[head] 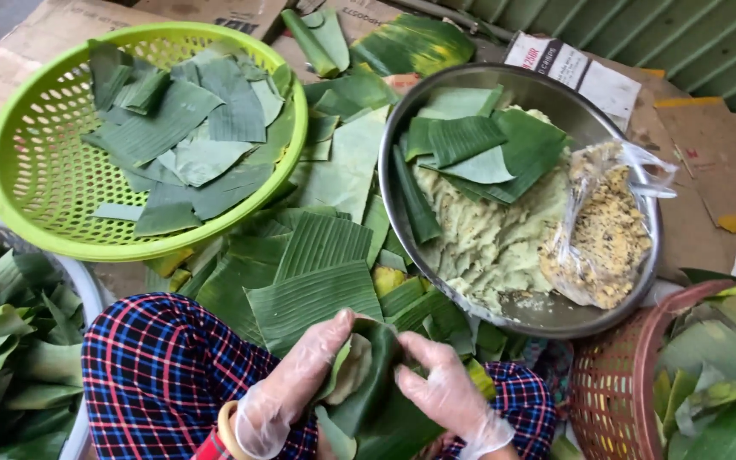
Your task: Wrapping portions of dough in banana leaves to prepare traditional food items.
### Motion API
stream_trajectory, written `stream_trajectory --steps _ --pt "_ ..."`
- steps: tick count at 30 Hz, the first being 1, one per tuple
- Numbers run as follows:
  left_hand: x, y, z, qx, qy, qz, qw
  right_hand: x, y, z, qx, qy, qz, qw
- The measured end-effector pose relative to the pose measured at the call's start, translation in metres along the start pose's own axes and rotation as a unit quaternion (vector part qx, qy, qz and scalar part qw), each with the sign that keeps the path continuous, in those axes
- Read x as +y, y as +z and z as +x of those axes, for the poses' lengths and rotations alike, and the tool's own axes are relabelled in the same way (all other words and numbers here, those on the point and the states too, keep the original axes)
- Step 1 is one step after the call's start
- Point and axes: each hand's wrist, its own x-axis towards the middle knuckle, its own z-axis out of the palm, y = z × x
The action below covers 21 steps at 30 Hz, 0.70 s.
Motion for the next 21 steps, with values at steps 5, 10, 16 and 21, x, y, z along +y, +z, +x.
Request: stream_trajectory --steps 5,10,16,21 --pt "-0.014 0.005 -0.007 -0.009 -0.054 0.035 0.998 0.035 -0.008 0.009 0.115 0.008 -0.174 0.978" --pt "-0.033 -0.008 -0.004 -0.010 -0.041 0.021 0.999 0.016 -0.062 0.022 0.202 0.070 -0.351 0.912" --pt "-0.050 -0.009 0.016 0.120 -0.030 -0.135 0.983 -0.036 -0.025 -0.021 -0.018 0.188 -0.454 0.871" --pt "-0.005 0.041 0.012 0.304 -0.152 -0.199 0.919 -0.027 0.049 -0.032 0.116 -0.259 -0.311 0.907"
